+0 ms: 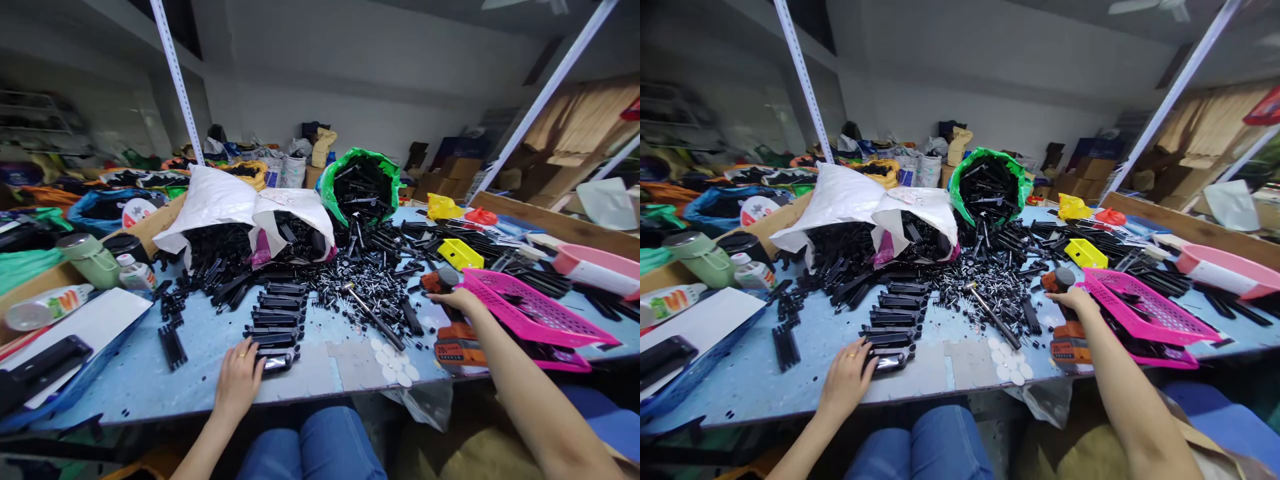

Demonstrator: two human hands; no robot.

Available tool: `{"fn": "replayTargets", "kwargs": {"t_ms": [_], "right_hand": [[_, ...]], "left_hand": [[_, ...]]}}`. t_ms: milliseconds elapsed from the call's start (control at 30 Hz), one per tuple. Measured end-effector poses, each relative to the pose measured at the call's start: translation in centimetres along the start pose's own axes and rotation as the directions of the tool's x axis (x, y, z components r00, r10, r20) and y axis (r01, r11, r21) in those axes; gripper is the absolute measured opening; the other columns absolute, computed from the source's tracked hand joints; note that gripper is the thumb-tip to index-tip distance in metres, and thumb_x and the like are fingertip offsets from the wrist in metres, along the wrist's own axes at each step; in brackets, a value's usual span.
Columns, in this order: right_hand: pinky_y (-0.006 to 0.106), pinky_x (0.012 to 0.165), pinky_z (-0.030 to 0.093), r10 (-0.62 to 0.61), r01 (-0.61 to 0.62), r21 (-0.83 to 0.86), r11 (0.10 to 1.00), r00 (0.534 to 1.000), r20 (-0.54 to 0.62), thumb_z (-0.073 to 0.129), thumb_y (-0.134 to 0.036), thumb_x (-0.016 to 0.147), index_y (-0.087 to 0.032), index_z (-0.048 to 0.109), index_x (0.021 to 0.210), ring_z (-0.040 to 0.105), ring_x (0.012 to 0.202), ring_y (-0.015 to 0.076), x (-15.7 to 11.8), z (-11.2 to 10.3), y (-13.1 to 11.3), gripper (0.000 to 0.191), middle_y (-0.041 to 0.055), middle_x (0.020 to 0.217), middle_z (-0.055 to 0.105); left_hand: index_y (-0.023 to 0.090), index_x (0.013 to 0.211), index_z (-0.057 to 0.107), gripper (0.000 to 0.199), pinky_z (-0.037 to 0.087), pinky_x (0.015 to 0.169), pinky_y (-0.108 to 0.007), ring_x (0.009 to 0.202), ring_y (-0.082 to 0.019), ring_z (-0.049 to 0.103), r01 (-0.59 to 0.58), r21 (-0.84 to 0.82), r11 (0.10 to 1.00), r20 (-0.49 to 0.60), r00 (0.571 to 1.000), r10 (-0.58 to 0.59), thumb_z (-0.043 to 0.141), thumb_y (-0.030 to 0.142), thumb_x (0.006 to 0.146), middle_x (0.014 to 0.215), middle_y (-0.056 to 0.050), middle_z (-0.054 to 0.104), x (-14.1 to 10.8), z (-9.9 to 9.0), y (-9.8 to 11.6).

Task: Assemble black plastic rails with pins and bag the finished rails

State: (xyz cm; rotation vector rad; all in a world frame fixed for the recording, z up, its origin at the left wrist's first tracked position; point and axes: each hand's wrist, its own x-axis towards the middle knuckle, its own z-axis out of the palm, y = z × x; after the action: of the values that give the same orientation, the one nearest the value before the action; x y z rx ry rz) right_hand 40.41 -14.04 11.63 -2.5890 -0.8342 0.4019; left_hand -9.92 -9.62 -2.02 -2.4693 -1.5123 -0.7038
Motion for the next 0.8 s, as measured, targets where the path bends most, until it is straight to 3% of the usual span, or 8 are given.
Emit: {"fn": "replayTargets", "kwargs": {"t_ms": [133, 267, 400, 500, 567, 667, 733, 800], "right_hand": [[0.049, 0.085, 0.035, -0.308, 0.215, -0.256, 0.943, 0.854, -0.419, 0.044, -0.045, 0.082, -0.009, 0.052, 0.107, 0.041, 0.110, 0.0380, -3.5, 2.5, -4.6, 0.044, 0.0259, 0.113, 0.049], [0.038, 0.097, 0.029, -0.788, 0.786, -0.176, 0.593, 0.611, 0.075, 0.034, -0.029, 0.088, -0.013, 0.052, 0.112, 0.040, 0.113, 0.0260, -8.7, 11.3, -14.1, 0.035, 0.0168, 0.119, 0.050], [0.029, 0.092, 0.034, -0.847, 0.905, -0.058, 0.421, 0.415, 0.331, 0.050, -0.016, 0.077, -0.016, 0.058, 0.106, 0.047, 0.108, 0.0221, -11.5, 19.5, -22.3, 0.030, 0.0109, 0.113, 0.057], [0.029, 0.088, 0.037, -0.828, 0.924, 0.005, 0.382, 0.340, 0.447, 0.055, -0.009, 0.070, -0.012, 0.060, 0.104, 0.052, 0.101, 0.0231, -11.2, 21.6, -25.3, 0.034, 0.0124, 0.106, 0.060], [0.028, 0.087, 0.038, -0.811, 0.927, 0.056, 0.370, 0.293, 0.507, 0.058, -0.011, 0.069, -0.012, 0.060, 0.105, 0.054, 0.099, 0.0220, -10.6, 21.5, -26.1, 0.036, 0.0112, 0.105, 0.061], [0.025, 0.082, 0.041, -0.756, 0.912, 0.134, 0.387, 0.230, 0.613, 0.068, -0.025, 0.063, -0.015, 0.056, 0.113, 0.056, 0.094, 0.0194, -9.9, 20.9, -26.5, 0.052, 0.0079, 0.107, 0.061], [0.025, 0.079, 0.043, -0.697, 0.888, 0.159, 0.431, 0.216, 0.683, 0.075, -0.037, 0.054, -0.015, 0.051, 0.119, 0.057, 0.095, 0.0202, -10.0, 21.0, -26.6, 0.073, 0.0092, 0.111, 0.059], [0.026, 0.081, 0.042, -0.647, 0.859, 0.162, 0.485, 0.228, 0.728, 0.075, -0.049, 0.050, -0.012, 0.047, 0.123, 0.055, 0.099, 0.0221, -10.6, 21.6, -26.6, 0.086, 0.0122, 0.117, 0.055]], "left_hand": [[0.018, 0.076, 0.061, 0.040, 0.049, 0.068, -0.037, 0.075, -0.024, 0.060, 0.134, -0.067, 0.989, 0.002, 0.991, -0.134, 0.028, 0.037, 0.088, 0.082, -0.010, 0.063, -1.4, -1.1, -2.2], [0.020, 0.071, 0.059, 0.041, 0.049, 0.066, -0.033, 0.072, -0.021, 0.060, 0.136, -0.113, 0.984, 0.000, 0.991, -0.137, 0.028, 0.038, 0.089, 0.077, -0.008, 0.063, -1.4, -1.2, -2.8], [0.019, 0.076, 0.061, 0.043, 0.049, 0.072, -0.038, 0.078, -0.024, 0.060, 0.209, -0.200, 0.957, -0.083, 0.970, -0.229, 0.028, 0.043, 0.088, 0.083, -0.010, 0.064, -1.3, -1.6, -3.0], [0.019, 0.081, 0.060, 0.044, 0.047, 0.078, -0.044, 0.087, -0.028, 0.058, 0.359, -0.378, 0.853, -0.119, 0.895, -0.429, 0.034, 0.054, 0.082, 0.090, -0.013, 0.062, -2.4, -2.5, -2.7], [0.019, 0.077, 0.058, 0.045, 0.050, 0.071, -0.041, 0.077, -0.026, 0.060, 0.514, -0.569, 0.641, 0.085, 0.813, -0.577, 0.042, 0.061, 0.075, 0.080, -0.009, 0.062, -3.6, -2.9, -1.8], [0.018, 0.082, 0.055, 0.045, 0.052, 0.061, -0.035, 0.064, -0.020, 0.062, 0.715, -0.699, -0.005, 0.586, 0.568, -0.578, 0.054, 0.061, 0.068, 0.073, -0.005, 0.061, -4.9, -3.2, 0.4], [0.016, 0.091, 0.052, 0.045, 0.052, 0.069, -0.035, 0.074, -0.021, 0.064, 0.688, -0.605, -0.401, 0.783, 0.422, -0.457, 0.055, 0.056, 0.072, 0.084, -0.010, 0.063, -4.6, -3.3, 1.9], [0.013, 0.094, 0.050, 0.040, 0.049, 0.079, -0.034, 0.087, -0.021, 0.063, 0.625, -0.511, -0.591, 0.858, 0.332, -0.391, 0.051, 0.050, 0.079, 0.093, -0.015, 0.062, -3.5, -3.4, 3.1]]}}
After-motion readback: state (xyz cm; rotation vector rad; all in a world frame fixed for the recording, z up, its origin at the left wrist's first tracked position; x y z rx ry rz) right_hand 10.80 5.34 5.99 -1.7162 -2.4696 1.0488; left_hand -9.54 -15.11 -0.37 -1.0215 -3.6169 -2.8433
